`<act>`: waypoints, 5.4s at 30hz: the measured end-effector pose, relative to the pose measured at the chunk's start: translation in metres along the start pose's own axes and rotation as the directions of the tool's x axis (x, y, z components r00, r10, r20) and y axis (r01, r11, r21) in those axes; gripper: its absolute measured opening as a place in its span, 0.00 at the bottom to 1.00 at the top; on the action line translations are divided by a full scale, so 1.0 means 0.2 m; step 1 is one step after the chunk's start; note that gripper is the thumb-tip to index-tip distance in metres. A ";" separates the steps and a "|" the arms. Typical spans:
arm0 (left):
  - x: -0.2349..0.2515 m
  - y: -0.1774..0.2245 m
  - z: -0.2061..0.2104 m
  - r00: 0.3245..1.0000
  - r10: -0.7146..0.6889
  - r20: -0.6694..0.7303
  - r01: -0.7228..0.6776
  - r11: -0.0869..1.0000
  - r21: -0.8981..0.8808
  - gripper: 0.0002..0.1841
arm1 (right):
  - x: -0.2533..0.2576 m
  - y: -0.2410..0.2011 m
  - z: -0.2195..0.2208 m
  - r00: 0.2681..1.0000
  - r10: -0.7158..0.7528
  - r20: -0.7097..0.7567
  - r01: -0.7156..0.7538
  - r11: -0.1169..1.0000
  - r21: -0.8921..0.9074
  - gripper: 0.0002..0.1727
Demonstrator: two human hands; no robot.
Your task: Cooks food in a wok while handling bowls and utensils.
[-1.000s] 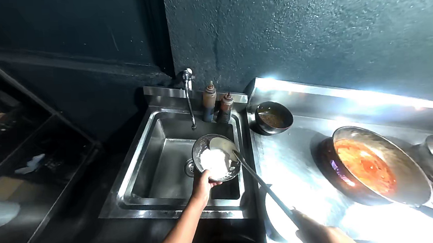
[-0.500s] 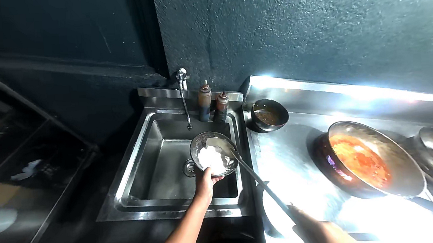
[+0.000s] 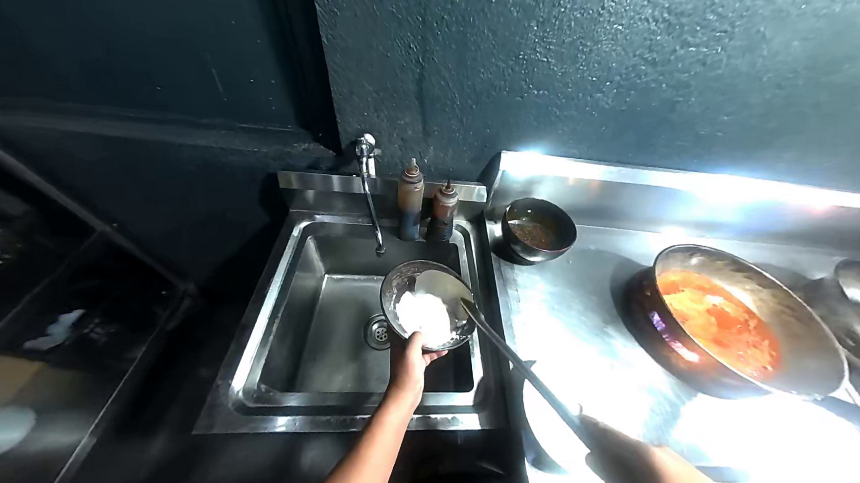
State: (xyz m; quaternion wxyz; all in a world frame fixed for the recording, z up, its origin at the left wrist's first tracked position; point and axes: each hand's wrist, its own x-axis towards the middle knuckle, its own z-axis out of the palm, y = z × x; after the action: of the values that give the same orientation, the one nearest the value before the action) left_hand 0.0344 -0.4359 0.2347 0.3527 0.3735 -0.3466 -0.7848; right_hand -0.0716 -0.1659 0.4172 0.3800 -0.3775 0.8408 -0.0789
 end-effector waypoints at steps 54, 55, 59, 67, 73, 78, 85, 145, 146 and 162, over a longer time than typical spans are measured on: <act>-0.04 0.01 0.10 0.997 0.073 -0.020 -0.075 0.995 -0.073 0.27 | 0.01 -0.08 0.05 0.988 0.031 -0.150 -0.055 0.985 -0.161 0.28; -0.03 0.01 0.10 0.997 0.074 -0.021 -0.076 0.995 -0.067 0.28 | 0.01 -0.08 0.04 0.993 0.045 -0.111 -0.060 0.989 -0.137 0.26; -0.03 0.00 0.10 0.997 0.054 -0.057 -0.058 0.996 -0.065 0.31 | -0.01 -0.10 0.00 0.997 0.054 -0.050 -0.055 0.998 -0.034 0.26; -0.03 -0.03 0.11 0.995 0.082 -0.058 -0.087 0.993 -0.086 0.32 | -0.03 -0.11 0.01 0.996 0.054 -0.072 -0.058 0.997 -0.053 0.26; -0.02 -0.02 0.13 0.995 0.096 -0.017 -0.097 0.990 -0.101 0.30 | -0.07 -0.13 -0.01 0.996 0.048 -0.074 -0.053 0.996 -0.066 0.27; -0.03 0.00 0.15 0.995 0.101 0.012 -0.100 0.989 -0.109 0.28 | -0.04 -0.10 0.03 0.988 0.044 -0.150 -0.070 0.982 -0.175 0.29; -0.03 0.02 0.19 0.994 0.103 0.038 -0.100 0.991 -0.088 0.31 | -0.14 -0.09 -0.11 0.972 -0.024 -0.232 -0.013 0.988 -0.156 0.29; -0.40 -0.61 1.58 0.953 -0.209 -0.219 0.240 0.963 0.121 0.25 | -0.81 2.21 -1.28 0.947 0.250 -0.200 -0.189 0.941 0.282 0.17; -0.40 -0.62 1.59 0.945 -0.223 -0.237 0.253 0.962 0.101 0.26 | -0.78 2.23 -1.26 0.951 0.253 -0.179 -0.207 0.948 0.243 0.17; -0.46 -0.69 1.65 0.896 -0.243 -0.372 0.211 0.969 -0.125 0.27 | -0.52 2.56 -1.30 0.954 0.285 0.094 -0.294 0.820 0.491 0.14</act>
State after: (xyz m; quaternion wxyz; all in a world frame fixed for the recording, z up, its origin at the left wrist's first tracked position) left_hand -0.2359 -0.1984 0.3136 0.3347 0.5433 -0.1924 -0.7455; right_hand -0.5029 0.2262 0.4435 0.4790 -0.1348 0.8358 -0.2321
